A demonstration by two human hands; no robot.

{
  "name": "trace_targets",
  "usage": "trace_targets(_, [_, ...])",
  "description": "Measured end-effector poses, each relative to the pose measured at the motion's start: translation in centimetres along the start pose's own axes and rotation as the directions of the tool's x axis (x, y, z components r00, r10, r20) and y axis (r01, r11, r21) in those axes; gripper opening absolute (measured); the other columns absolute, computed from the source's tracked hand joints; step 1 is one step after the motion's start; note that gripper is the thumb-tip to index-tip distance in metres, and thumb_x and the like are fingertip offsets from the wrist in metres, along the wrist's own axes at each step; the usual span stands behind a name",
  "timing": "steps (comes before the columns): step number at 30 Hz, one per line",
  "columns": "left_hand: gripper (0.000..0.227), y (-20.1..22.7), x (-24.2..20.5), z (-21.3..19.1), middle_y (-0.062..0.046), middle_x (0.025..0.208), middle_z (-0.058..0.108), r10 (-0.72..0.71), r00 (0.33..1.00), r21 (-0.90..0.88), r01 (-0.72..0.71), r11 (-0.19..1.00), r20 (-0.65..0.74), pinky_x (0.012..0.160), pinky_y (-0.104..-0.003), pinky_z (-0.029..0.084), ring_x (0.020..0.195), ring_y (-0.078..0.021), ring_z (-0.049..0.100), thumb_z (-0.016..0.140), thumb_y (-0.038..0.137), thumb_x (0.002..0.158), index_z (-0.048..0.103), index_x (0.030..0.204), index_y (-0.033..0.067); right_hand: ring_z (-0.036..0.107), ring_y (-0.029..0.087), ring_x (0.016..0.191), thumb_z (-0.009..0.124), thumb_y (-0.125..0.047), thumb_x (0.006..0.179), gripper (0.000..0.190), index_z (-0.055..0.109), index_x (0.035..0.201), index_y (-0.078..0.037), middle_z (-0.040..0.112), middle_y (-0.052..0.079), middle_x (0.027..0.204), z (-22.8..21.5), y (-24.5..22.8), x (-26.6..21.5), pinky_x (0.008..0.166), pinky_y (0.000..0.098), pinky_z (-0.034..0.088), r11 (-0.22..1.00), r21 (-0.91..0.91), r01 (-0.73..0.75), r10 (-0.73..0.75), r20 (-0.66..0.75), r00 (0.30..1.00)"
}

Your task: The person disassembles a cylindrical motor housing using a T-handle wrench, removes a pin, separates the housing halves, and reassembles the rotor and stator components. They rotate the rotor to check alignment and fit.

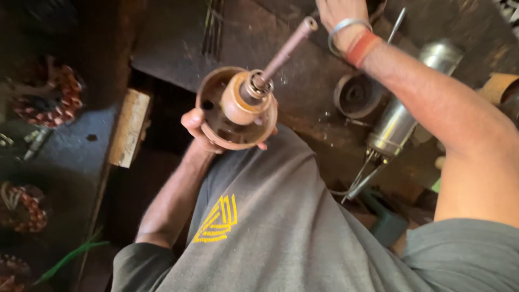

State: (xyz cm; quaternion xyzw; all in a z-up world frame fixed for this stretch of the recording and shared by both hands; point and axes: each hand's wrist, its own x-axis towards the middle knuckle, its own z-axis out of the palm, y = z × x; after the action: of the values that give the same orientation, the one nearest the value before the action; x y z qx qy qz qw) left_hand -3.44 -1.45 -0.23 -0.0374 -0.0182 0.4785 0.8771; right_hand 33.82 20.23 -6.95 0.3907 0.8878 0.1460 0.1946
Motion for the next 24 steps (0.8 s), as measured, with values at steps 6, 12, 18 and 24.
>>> trace_targets(6, [0.110, -1.4, -1.9, -4.5, -0.016, 0.157, 0.043, 0.120, 0.971, 0.164, -0.086, 0.983, -0.206, 0.102, -0.040, 0.049, 0.133, -0.0299, 0.053, 0.084, 0.041, 0.073, 0.031, 0.163, 0.0094, 0.065, 0.035, 0.092, 0.070, -0.020, 0.092, 0.038, 0.060, 0.125, -0.005, 0.065, 0.016, 0.098, -8.1, 3.5, -1.3, 0.069, 0.0510, 0.050, 0.996, 0.028, -0.084, 0.078, 0.155, 0.985])
trace_targets(12, [0.113, -0.6, 0.0, -2.1, -0.018, 0.157, 0.044, 0.141, 0.980, 0.319, -0.089, 0.944, -0.142, 0.124, -0.046, 0.045, 0.144, -0.0329, 0.050, 0.085, 0.044, 0.069, 0.029, 0.161, 0.0077, 0.056, 0.040, 0.114, 0.096, -0.067, 0.055, 0.108, 0.055, 0.132, -0.003, 0.054, 0.022, 0.123, -13.3, 4.1, -6.8, 0.097, 0.0536, 0.046, 0.947, 0.176, -0.270, 0.317, -0.365, 0.875])
trace_targets(18, [0.107, -0.9, 2.9, 1.0, -0.029, 0.147, 0.052, 0.080, 0.994, 0.167, -0.066, 0.984, -0.078, 0.089, -0.070, 0.054, 0.121, -0.0532, 0.061, 0.080, 0.049, 0.072, 0.036, 0.157, 0.0008, 0.060, 0.031, 0.121, 0.103, -0.054, 0.076, 0.092, 0.053, 0.135, -0.004, 0.055, 0.014, 0.125, -9.2, -0.5, -5.6, 0.107, 0.0463, 0.052, 0.455, 0.815, -0.359, 0.791, -0.185, 0.584])
trace_targets(24, [0.110, 0.3, 3.2, -0.1, -0.028, 0.147, 0.051, 0.184, 0.954, 0.321, -0.102, 0.942, -0.237, 0.116, -0.060, 0.047, 0.133, -0.0427, 0.057, 0.080, 0.049, 0.075, 0.036, 0.160, -0.0045, 0.058, 0.031, 0.124, 0.100, -0.050, 0.074, 0.089, 0.053, 0.135, -0.004, 0.054, 0.014, 0.128, -6.6, -3.6, -4.1, 0.108, 0.0474, 0.051, 0.431, 0.838, -0.334, 0.874, -0.297, 0.384])
